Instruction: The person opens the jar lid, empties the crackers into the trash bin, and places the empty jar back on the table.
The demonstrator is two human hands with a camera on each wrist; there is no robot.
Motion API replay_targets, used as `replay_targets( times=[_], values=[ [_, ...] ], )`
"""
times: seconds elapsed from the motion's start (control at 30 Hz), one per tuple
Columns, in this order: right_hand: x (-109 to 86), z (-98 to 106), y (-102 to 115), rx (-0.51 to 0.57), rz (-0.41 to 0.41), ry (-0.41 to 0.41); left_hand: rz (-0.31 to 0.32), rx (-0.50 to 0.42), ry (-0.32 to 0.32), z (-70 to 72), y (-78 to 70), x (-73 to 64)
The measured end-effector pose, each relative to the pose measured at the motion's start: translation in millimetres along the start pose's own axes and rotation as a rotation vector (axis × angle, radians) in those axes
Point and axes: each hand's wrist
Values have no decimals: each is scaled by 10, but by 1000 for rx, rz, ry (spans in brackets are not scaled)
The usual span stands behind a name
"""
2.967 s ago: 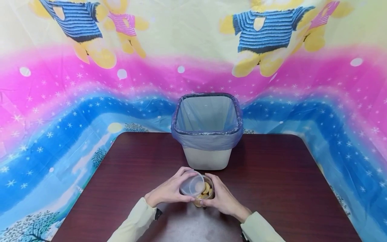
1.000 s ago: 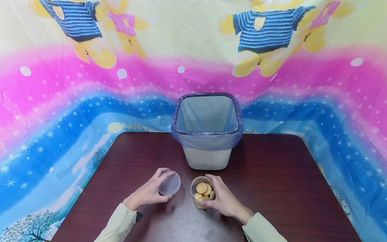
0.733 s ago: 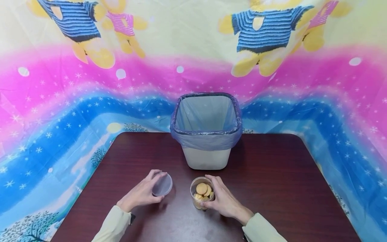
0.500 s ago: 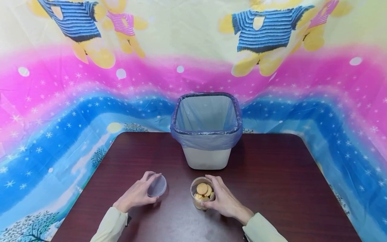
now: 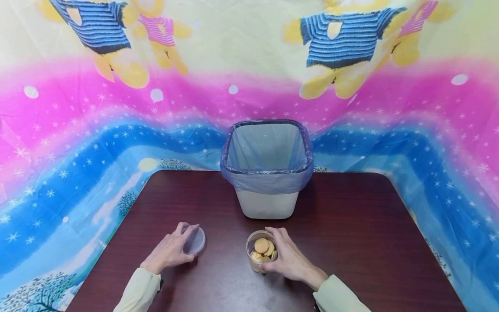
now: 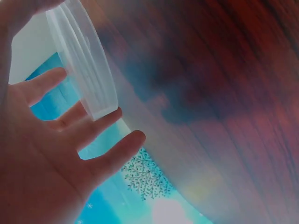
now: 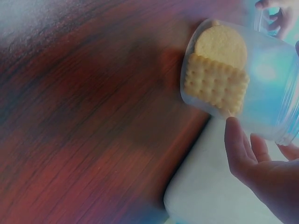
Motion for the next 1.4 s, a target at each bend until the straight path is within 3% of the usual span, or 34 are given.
replay_targets(
  times=[0.27,0.7,1.4],
  values=[
    [-15,-4,-13,-9,16,-11,89,40,-3,-9,68,-53],
    [-37,-22,-15,-1,17,-14,182,16,44,-23,160,-99],
    [-47,-35,-15,21,-35,-14,198,-32,75,-42,160,-94]
  ],
)
Point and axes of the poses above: each hand's wrist, its own x-axis towards the middle knuckle, its own z-axis out of the back of the hand, y = z × x, and after that the axes turned 1 degree about -x, right-handed
